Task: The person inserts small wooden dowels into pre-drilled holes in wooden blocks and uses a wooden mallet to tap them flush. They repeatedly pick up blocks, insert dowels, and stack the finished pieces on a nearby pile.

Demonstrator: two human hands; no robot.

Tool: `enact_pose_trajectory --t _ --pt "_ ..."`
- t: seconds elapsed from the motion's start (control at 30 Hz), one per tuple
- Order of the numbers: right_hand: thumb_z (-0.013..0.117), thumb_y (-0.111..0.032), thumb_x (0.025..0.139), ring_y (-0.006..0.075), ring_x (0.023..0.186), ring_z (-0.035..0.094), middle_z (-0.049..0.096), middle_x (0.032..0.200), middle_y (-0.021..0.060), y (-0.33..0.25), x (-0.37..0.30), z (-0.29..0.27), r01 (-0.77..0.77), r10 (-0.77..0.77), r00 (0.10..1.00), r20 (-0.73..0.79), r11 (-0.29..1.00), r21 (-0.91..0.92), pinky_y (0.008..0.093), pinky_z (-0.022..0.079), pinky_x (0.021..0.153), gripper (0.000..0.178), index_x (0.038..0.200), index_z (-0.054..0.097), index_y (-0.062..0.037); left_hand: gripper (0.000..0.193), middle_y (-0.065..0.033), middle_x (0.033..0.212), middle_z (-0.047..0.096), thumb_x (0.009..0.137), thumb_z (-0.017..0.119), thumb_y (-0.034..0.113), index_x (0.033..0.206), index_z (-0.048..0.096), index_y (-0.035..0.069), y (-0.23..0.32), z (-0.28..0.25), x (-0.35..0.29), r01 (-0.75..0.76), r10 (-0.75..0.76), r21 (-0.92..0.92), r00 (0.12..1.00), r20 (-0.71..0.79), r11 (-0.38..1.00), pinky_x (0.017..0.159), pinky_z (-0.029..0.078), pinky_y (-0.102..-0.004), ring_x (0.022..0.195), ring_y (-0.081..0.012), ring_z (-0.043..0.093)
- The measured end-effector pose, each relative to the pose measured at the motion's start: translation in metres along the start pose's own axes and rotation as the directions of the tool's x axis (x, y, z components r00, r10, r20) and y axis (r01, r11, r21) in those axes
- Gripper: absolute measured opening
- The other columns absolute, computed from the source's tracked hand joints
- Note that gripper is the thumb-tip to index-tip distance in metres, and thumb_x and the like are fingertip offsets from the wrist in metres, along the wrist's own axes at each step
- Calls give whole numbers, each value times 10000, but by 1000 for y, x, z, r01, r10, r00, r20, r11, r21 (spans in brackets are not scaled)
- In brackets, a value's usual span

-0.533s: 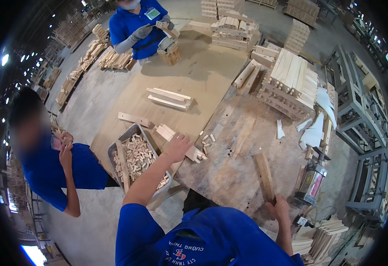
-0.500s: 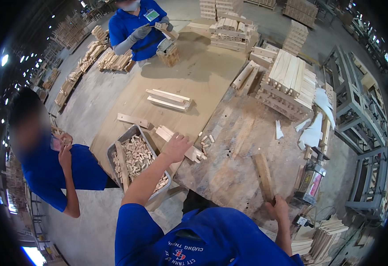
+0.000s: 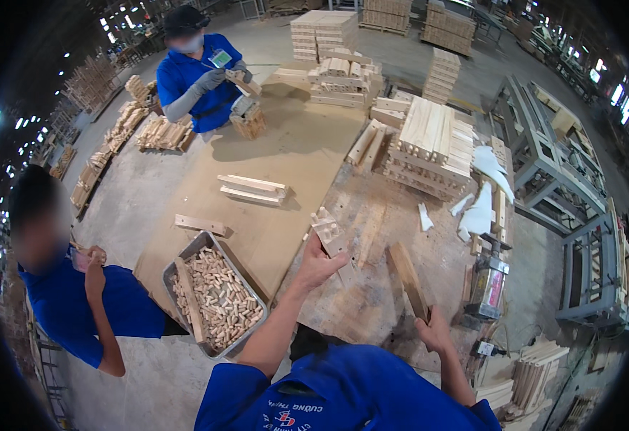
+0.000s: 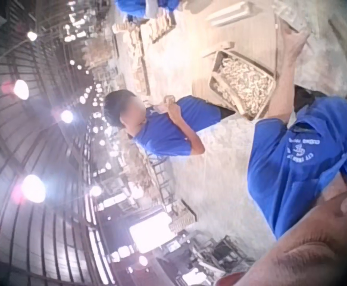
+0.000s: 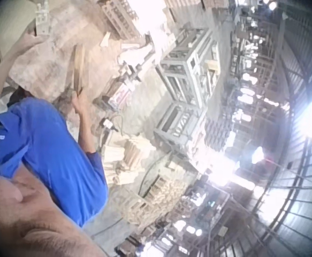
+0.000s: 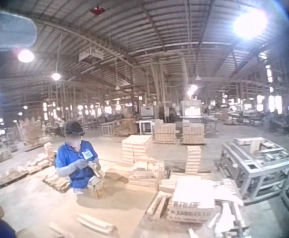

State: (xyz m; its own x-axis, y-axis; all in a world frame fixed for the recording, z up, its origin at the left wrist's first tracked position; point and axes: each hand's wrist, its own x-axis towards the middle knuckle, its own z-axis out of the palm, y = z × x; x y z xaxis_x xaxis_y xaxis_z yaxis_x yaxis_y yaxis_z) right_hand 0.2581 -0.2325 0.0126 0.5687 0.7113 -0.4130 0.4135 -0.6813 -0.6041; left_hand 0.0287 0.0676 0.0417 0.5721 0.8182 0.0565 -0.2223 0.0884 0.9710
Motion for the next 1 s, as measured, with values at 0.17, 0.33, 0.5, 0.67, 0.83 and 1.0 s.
enact_pose_trajectory --t 0.17,0.33,0.5,0.67,0.83,1.0 --pt "713 -249 958 384 894 721 703 976 252 -21 -12 -7 -3 11 999 -35 977 215 452 547 780 412 1222 553 23 665 -5 1207 642 834 824 -4 1405 498 100 -32 20 -21 5 -5 51 1000 9 999 993 541 -340 1147 -129 639" --pt "745 -172 944 318 776 694 685 902 184 -51 -25 -32 311 -269 940 -208 927 207 428 545 718 384 1223 555 11 613 -2 1177 642 834 842 14 1354 524 85 -19 36 -38 -3 3 73 1000 1 997 967 537 -323 1106 -120 635" --pt "758 -134 927 254 726 636 635 826 110 -137 -56 -93 622 -609 747 -267 782 -44 391 541 720 404 1248 552 0 583 -1 1146 635 847 842 12 1339 533 65 -16 27 -36 -87 90 300 996 4 950 946 528 -301 1068 -106 625" --pt "764 -142 916 283 752 654 624 806 119 -177 -85 -146 775 -705 631 -324 595 214 402 546 736 452 1274 534 8 606 -12 1214 642 876 832 18 1395 523 57 -19 31 -39 14 -15 26 999 48 1000 1003 501 -282 1128 -102 613" --pt "611 -257 1021 383 626 584 593 814 162 -158 -63 -101 725 -782 612 -119 615 -309 479 529 685 421 1288 472 37 562 -25 1245 654 903 816 44 1390 537 57 -8 35 -35 -127 102 281 990 102 951 1004 498 -299 1153 -106 614" --pt "626 -150 1013 406 735 673 657 876 223 -215 -82 -152 515 -479 857 188 793 -325 493 538 715 303 1220 491 25 561 -25 1210 667 886 831 87 1376 559 54 -9 39 -44 -32 35 -36 995 90 999 1000 502 -315 1142 -115 619"
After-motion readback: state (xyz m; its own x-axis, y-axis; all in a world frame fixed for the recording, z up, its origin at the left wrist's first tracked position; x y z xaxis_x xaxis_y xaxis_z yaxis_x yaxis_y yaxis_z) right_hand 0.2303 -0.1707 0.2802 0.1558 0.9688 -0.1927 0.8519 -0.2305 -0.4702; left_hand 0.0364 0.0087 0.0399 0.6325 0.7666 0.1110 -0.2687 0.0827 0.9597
